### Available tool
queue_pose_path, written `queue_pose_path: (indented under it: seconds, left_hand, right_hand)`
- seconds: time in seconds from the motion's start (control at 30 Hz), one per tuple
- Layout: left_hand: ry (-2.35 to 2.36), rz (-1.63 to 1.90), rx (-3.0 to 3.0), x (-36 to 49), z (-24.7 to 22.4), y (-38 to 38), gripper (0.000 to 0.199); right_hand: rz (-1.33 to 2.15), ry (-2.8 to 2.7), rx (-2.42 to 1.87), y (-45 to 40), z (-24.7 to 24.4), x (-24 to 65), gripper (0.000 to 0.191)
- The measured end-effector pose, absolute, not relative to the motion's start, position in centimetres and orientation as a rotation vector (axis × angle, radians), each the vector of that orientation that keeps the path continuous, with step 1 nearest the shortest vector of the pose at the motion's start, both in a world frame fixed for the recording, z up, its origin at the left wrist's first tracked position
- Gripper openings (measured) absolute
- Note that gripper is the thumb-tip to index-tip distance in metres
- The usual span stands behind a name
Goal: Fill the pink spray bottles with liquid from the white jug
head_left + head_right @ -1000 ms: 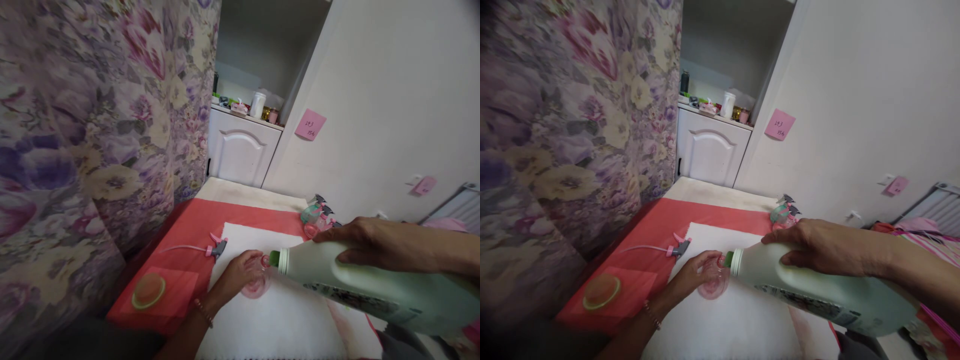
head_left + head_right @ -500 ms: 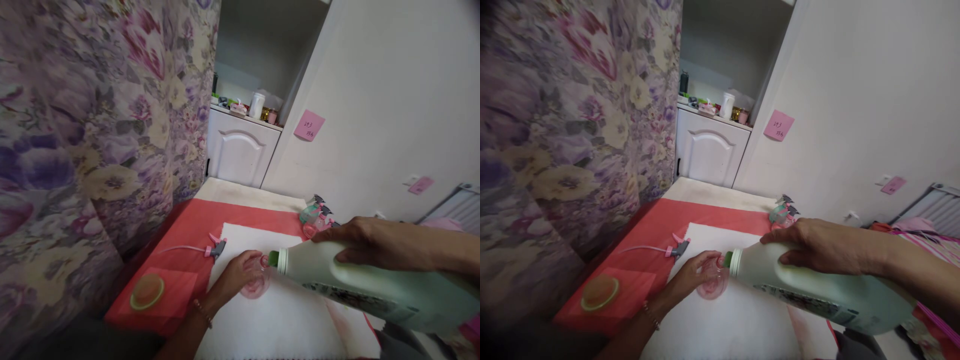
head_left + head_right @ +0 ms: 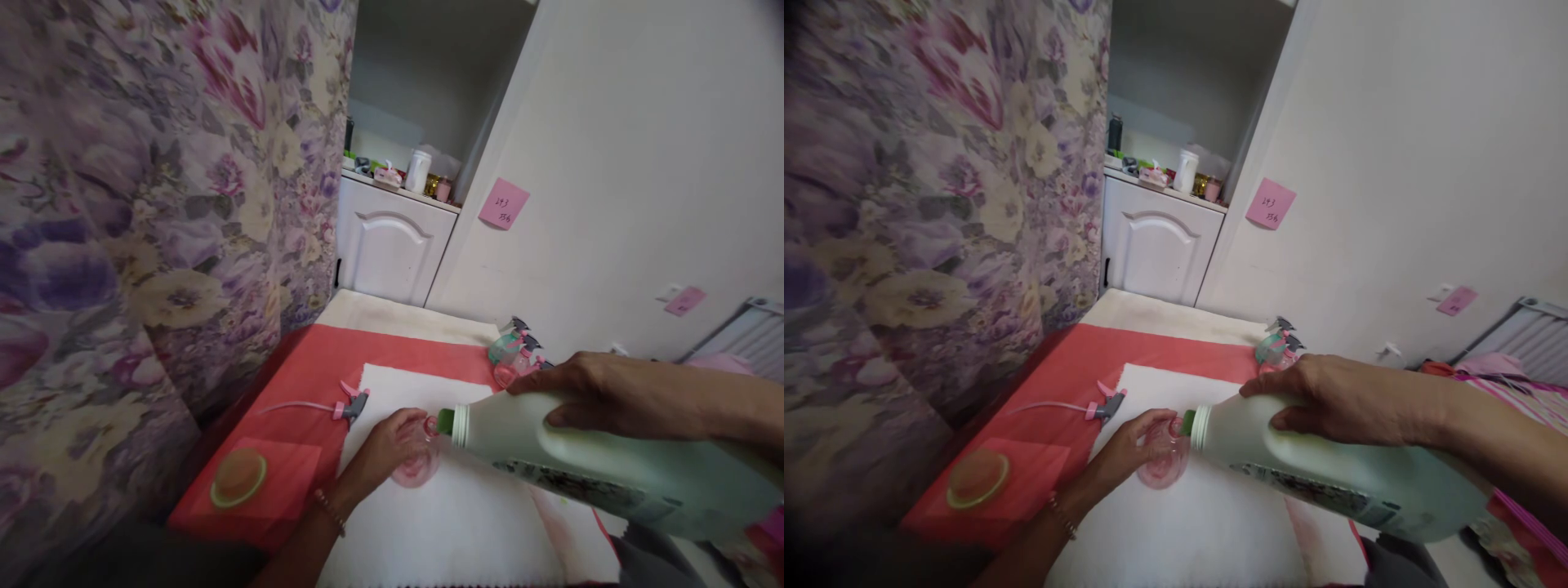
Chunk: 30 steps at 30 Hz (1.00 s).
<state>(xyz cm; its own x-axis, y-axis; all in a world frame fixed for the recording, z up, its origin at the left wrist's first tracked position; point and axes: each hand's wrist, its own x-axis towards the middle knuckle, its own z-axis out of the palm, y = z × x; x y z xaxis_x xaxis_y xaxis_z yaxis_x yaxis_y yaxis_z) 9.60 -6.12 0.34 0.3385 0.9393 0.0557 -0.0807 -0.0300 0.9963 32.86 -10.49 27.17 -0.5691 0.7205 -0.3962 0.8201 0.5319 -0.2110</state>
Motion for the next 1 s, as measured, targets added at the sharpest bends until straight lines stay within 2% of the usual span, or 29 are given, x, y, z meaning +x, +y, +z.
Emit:
queue_pose_path:
  seconds: [0.6, 1.0]
  left_hand:
    - [0.835, 1.020, 1.286, 9.54, 0.86, -6.42, 0.040]
    - [0.837, 1.030, 1.272, 9.47, 0.55, -6.45, 0.046]
  right_hand:
    - [-0.556, 2.486, 1.324, -10.59, 27.60, 32.31, 0.038]
    - [-0.553, 2.502, 1.329, -10.57, 27.55, 32.43, 0.044]
